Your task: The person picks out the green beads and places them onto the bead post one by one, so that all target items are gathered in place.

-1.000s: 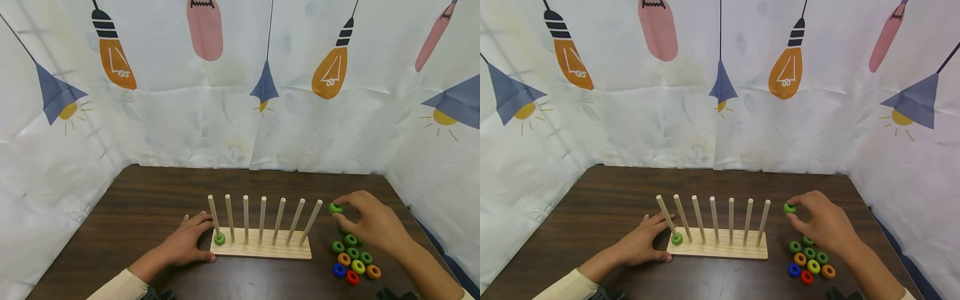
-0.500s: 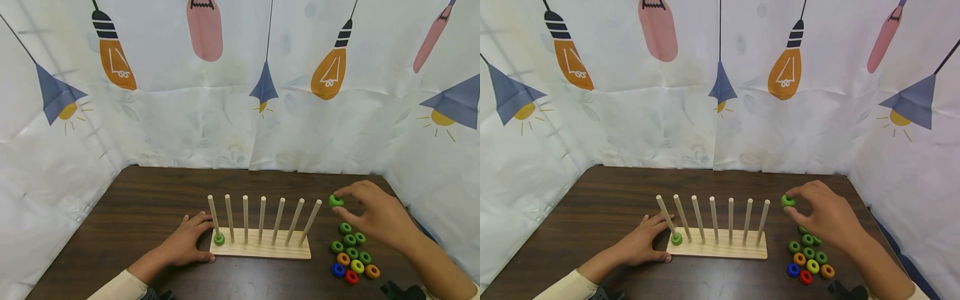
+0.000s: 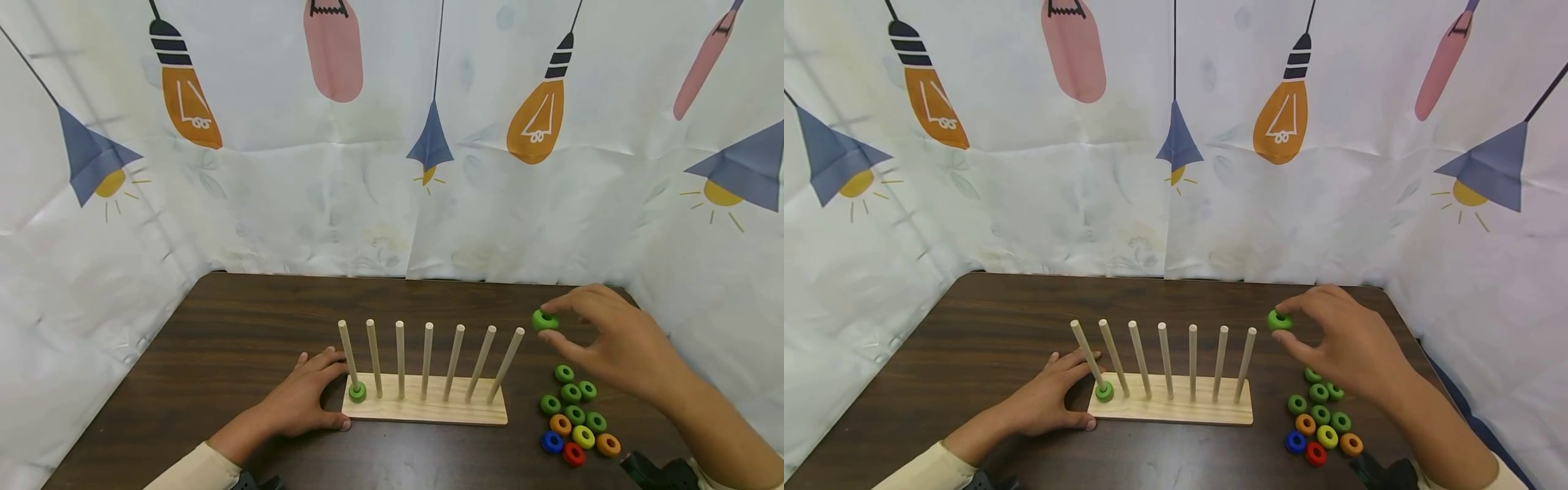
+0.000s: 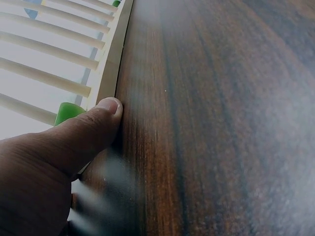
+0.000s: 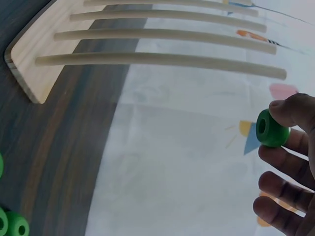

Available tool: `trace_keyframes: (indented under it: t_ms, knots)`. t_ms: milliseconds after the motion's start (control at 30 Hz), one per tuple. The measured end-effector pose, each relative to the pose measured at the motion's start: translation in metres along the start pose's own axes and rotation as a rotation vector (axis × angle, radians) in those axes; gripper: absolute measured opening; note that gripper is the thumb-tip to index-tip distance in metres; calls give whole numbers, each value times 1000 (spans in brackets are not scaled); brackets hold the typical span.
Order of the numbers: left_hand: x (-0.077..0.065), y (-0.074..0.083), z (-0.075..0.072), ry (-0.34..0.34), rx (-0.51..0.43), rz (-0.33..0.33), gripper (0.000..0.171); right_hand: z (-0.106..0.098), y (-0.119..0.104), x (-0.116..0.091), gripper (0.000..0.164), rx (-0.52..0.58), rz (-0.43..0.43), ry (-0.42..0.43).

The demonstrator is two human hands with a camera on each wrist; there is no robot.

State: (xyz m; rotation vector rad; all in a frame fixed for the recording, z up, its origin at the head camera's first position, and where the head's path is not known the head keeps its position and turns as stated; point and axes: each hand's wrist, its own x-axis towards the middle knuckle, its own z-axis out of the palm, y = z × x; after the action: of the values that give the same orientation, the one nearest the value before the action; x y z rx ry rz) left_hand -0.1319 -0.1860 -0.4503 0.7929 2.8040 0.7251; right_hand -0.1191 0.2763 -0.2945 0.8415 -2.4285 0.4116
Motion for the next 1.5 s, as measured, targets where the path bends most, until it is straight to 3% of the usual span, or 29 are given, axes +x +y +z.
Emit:
trace_keyframes:
  t_ms: [400, 700, 1067, 1500]
  knots:
    - [0, 0, 0, -9, -21, -3, 83, -8, -10, 10, 29, 15, -49, 13]
    - [-1, 0, 0, -13, -30, -2, 83, -9, -21, 17, 46, 52, -82, 28]
    - [-1, -1, 0, -14, -30, 3, 84, -3, -28, 21, 36, 92, -92, 17]
    - [-1, 2, -2, -12, -26, 5, 82, 4, -36, 29, 38, 120, -144, 41]
